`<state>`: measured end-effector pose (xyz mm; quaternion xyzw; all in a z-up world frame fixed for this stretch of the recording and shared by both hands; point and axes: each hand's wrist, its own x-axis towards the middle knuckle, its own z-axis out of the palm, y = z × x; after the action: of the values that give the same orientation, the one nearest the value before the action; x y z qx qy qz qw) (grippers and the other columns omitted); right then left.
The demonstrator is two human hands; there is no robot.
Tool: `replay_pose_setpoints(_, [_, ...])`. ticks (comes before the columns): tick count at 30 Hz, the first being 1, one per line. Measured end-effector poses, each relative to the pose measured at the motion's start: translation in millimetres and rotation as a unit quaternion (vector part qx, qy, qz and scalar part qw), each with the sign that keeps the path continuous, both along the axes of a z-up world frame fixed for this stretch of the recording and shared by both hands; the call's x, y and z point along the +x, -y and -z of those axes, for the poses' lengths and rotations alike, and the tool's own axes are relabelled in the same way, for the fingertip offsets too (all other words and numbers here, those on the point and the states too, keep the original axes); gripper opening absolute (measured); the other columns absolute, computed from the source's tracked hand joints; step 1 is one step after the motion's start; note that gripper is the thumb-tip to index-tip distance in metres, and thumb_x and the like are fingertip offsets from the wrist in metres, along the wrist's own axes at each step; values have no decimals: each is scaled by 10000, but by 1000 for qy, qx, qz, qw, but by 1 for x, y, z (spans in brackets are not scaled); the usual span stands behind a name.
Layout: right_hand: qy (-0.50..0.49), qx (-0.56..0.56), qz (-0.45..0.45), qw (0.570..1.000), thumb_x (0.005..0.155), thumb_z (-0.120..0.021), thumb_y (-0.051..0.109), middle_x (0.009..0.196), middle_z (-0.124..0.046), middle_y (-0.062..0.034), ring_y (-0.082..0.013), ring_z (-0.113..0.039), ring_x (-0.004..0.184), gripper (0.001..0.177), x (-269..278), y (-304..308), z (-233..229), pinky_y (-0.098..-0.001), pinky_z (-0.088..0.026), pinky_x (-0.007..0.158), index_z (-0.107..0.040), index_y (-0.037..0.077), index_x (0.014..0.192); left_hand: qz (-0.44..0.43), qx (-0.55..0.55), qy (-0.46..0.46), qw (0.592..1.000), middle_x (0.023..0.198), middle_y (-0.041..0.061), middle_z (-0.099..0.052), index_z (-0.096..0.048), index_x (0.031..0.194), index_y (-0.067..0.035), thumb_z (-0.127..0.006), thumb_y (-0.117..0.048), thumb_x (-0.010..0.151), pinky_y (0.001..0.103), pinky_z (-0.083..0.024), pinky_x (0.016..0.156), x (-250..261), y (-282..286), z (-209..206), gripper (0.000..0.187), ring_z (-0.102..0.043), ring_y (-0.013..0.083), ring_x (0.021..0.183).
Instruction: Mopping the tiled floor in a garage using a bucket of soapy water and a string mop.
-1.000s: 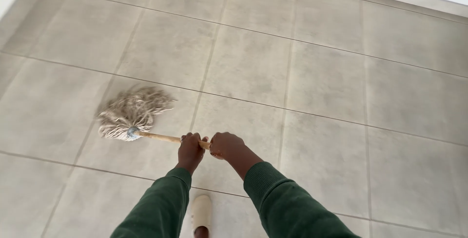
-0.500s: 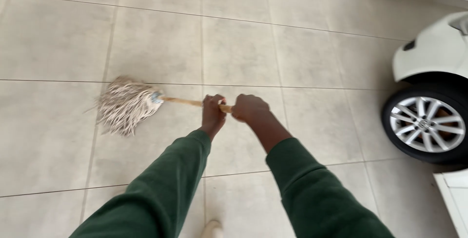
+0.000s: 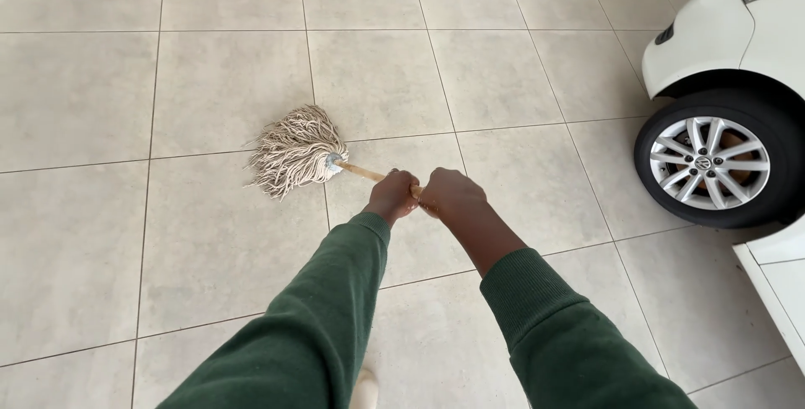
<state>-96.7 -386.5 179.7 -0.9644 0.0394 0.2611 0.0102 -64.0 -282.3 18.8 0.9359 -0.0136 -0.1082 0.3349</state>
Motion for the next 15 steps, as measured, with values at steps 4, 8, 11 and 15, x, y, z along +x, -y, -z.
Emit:
replay_pose_setpoints(4, [-4,3,-8,1000,895,-720,263,914,-740,-87,-217,-744,828,209,-13,-10,7,-370,-580,686,-710,86,1007,3,15,-36,999,1177,71,-656,-739,1092,-150,-790,-200,823,387,-577,879,-17,-16,-10,278,-706,274,1011])
replay_pose_setpoints(8, [-11,46,-26,999,928,-687,361,795,-720,-147,-241,-723,712,360,-21,-21,11,-387,-557,612,-701,5,876,3,1,-26,1000,1062,130,-718,-755,988,-86,-798,-242,826,421,-585,822,-31,-38,-2,229,-718,316,958])
replay_pose_setpoints(11, [-27,102,-47,993,941,-661,385,689,-693,-181,-267,-708,626,463,-28,-35,49,-398,-548,571,-692,-42,764,14,42,-45,998,981,168,-755,-774,904,-69,-766,-303,868,439,-577,802,-60,-69,-10,236,-727,330,933])
replay_pose_setpoints(15, [-35,161,-111,980,943,-649,353,666,-690,-215,-307,-713,627,458,-56,-83,107,-416,-558,577,-693,-48,726,-25,61,-67,996,999,163,-739,-786,893,-74,-762,-277,854,421,-577,809,-110,-135,13,209,-725,325,934])
